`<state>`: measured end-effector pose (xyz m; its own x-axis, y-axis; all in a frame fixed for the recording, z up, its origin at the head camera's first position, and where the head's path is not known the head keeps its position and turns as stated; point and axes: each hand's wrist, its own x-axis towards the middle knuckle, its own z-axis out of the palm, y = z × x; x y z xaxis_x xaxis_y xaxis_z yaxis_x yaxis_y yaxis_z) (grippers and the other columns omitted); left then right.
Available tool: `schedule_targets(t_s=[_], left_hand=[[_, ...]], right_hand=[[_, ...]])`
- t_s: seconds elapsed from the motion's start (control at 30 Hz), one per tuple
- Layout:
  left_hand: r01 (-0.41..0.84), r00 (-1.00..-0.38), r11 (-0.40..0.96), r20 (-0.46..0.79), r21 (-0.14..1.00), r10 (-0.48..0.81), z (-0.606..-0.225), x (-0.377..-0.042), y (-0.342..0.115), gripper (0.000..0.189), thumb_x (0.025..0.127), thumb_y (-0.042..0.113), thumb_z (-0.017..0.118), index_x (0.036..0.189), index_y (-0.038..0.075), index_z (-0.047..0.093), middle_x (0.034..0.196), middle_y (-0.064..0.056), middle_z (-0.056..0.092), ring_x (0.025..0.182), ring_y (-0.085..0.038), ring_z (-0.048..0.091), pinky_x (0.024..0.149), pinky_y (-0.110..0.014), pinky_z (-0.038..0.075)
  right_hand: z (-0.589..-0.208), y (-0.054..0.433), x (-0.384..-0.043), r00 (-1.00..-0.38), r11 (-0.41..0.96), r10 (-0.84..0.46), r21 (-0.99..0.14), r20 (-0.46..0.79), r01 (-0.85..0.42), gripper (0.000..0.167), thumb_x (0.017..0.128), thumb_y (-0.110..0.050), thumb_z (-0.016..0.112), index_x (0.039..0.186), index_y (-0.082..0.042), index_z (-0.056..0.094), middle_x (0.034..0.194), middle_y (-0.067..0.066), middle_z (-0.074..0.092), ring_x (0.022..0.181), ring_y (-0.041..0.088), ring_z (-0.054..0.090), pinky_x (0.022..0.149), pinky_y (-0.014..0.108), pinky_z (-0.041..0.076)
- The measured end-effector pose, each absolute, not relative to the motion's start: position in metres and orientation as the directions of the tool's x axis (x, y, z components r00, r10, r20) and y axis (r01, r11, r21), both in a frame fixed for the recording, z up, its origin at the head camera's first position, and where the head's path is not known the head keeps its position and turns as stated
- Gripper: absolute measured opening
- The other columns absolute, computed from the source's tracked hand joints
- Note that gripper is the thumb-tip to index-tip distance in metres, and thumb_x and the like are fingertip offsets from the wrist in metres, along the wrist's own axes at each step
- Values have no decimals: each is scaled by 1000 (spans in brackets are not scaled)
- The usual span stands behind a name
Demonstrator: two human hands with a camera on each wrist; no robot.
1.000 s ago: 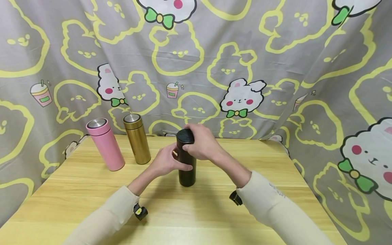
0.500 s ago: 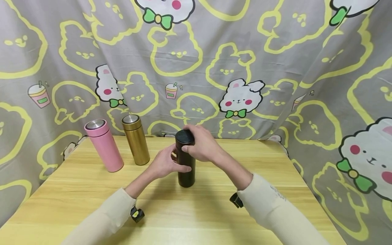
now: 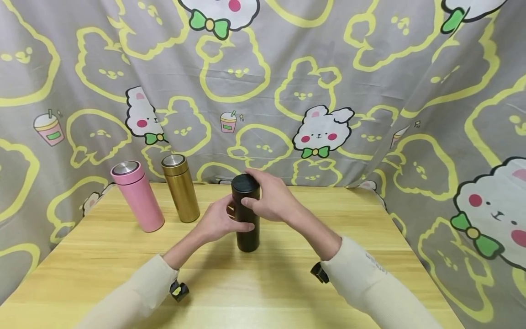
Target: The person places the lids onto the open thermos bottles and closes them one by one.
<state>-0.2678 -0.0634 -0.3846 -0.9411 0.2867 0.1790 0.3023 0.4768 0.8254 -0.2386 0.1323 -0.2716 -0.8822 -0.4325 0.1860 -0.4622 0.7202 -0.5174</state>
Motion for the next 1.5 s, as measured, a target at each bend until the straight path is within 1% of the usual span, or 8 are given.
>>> schedule_targets(t_s=[0.1, 0.2, 0.37, 0.63, 0.87, 1.1, 1.23, 1.5], left_hand=[[298, -945, 470, 189, 831, 266, -383, -267, -72, 63, 66, 42, 94, 117, 22, 64, 104, 3, 69, 89, -17, 69, 75, -33, 57], [286, -953, 478, 192, 830, 235, -382, -267, -85, 63, 66, 42, 94, 118, 21, 64, 104, 3, 69, 89, -17, 69, 75, -34, 57], [264, -964, 538, 196, 800, 180, -378, -264, -111, 66, 66, 47, 93, 118, 19, 64, 106, 1, 71, 92, -18, 70, 77, -34, 57], [251, -967, 634, 218, 731, 131, -367, -258, -159, 67, 68, 50, 91, 117, 16, 63, 104, -5, 72, 94, -21, 69, 79, -38, 56], [222, -969, 681, 234, 698, 77, -365, -253, -194, 67, 69, 50, 91, 118, 13, 63, 108, -8, 72, 101, -28, 70, 84, -44, 57], [214, -969, 676, 242, 705, 54, -369, -252, -213, 66, 70, 45, 92, 119, 13, 62, 108, -9, 71, 104, -30, 68, 85, -43, 55], [203, -970, 673, 239, 711, 39, -369, -251, -219, 67, 72, 45, 91, 121, 11, 61, 110, -11, 70, 105, -31, 68, 85, -43, 55], [180, -968, 682, 251, 709, -6, -373, -249, -228, 68, 73, 44, 91, 121, 7, 61, 110, -15, 71, 99, -31, 69, 81, -40, 56]], right_hand=[[-273, 133, -238, -893, 741, -416, -506, 169, -441, 80, 90, -32, 76, 156, -10, 36, 153, 13, 49, 137, 36, 52, 113, 58, 37], [-275, 134, -238, -899, 755, -408, -495, 161, -431, 80, 91, -33, 75, 156, -9, 35, 153, 15, 49, 137, 37, 52, 113, 60, 36], [-282, 138, -240, -907, 763, -394, -498, 147, -413, 75, 93, -30, 72, 155, -7, 36, 148, 20, 53, 136, 39, 51, 108, 57, 43], [-297, 143, -244, -914, 777, -380, -488, 140, -398, 72, 93, -28, 72, 152, -1, 40, 142, 22, 56, 127, 39, 57, 103, 54, 47], [-312, 149, -249, -923, 787, -359, -485, 140, -380, 59, 94, -26, 71, 141, 3, 50, 136, 23, 60, 122, 40, 59, 100, 53, 49], [-325, 160, -259, -927, 797, -342, -476, 152, -372, 50, 92, -17, 66, 134, 6, 54, 127, 24, 64, 120, 41, 60, 99, 52, 49], [-329, 165, -262, -933, 803, -330, -477, 143, -358, 48, 89, -11, 63, 133, 6, 55, 126, 25, 63, 117, 41, 61, 98, 52, 50], [-336, 172, -263, -945, 814, -301, -482, 127, -324, 48, 88, -10, 61, 133, 6, 55, 124, 26, 64, 117, 42, 61, 97, 53, 49]])
